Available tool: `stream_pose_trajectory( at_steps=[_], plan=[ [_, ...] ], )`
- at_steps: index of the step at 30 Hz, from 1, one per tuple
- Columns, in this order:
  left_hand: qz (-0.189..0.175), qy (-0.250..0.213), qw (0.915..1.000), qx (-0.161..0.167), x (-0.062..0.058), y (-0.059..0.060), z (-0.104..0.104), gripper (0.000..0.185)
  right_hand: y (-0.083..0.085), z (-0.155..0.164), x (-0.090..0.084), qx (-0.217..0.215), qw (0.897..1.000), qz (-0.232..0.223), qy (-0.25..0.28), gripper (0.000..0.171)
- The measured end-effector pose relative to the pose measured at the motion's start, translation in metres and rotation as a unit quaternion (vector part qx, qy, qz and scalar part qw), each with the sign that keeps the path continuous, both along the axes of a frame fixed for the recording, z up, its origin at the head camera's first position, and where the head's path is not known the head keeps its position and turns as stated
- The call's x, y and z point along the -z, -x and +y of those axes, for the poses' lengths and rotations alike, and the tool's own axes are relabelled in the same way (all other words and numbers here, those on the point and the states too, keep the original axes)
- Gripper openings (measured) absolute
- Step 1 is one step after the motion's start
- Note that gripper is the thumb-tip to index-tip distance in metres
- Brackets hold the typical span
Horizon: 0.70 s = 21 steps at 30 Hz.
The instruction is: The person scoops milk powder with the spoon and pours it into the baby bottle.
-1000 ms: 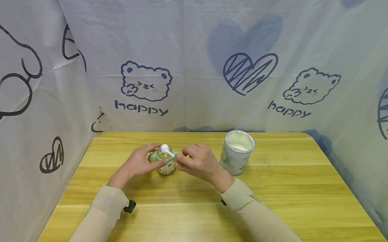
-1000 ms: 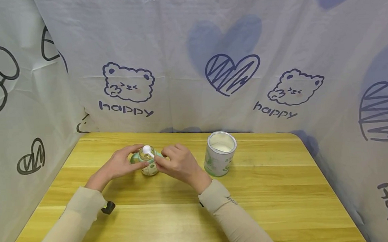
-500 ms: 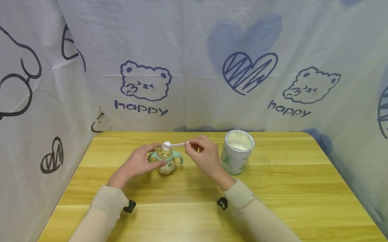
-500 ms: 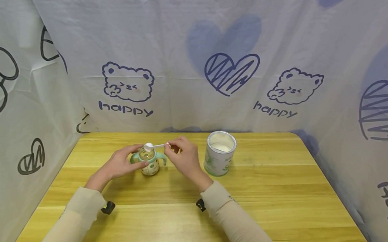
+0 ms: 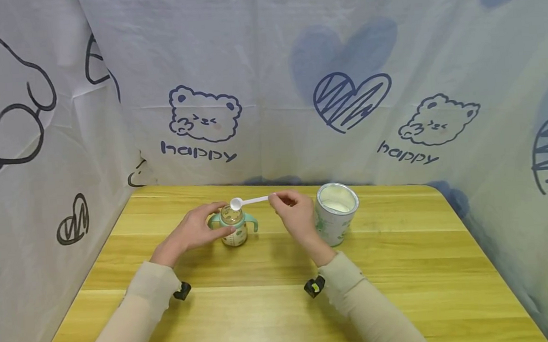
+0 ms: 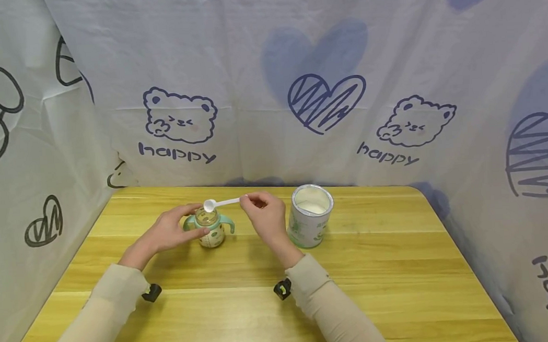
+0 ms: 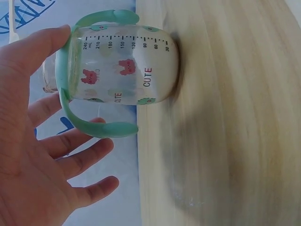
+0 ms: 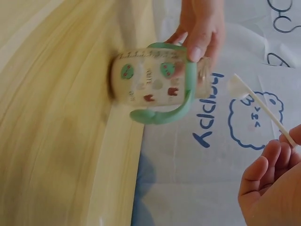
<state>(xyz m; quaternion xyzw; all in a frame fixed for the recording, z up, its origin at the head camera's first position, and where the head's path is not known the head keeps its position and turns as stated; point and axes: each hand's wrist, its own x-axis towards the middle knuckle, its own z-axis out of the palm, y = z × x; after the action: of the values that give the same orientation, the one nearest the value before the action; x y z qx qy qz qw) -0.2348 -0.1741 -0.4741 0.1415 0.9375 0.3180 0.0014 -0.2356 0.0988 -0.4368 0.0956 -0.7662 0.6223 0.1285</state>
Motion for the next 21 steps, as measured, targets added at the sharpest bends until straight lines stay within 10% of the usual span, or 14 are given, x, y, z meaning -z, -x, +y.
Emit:
stream_pose_trajectory(
  at_steps=[8,21],
  plan=[
    [0.003,0.009,0.9999,0.006,-0.015,0.005,0.005,0.088,0.0,0.015,-0.018,0.004,0.986,-0.078,0.146,0.017],
    [0.017,-0.008,0.9992,0.036,-0.039,0.017,0.033,0.086,-0.002,0.06,-0.039,0.023,0.967,-0.126,0.218,0.024]
  ],
)
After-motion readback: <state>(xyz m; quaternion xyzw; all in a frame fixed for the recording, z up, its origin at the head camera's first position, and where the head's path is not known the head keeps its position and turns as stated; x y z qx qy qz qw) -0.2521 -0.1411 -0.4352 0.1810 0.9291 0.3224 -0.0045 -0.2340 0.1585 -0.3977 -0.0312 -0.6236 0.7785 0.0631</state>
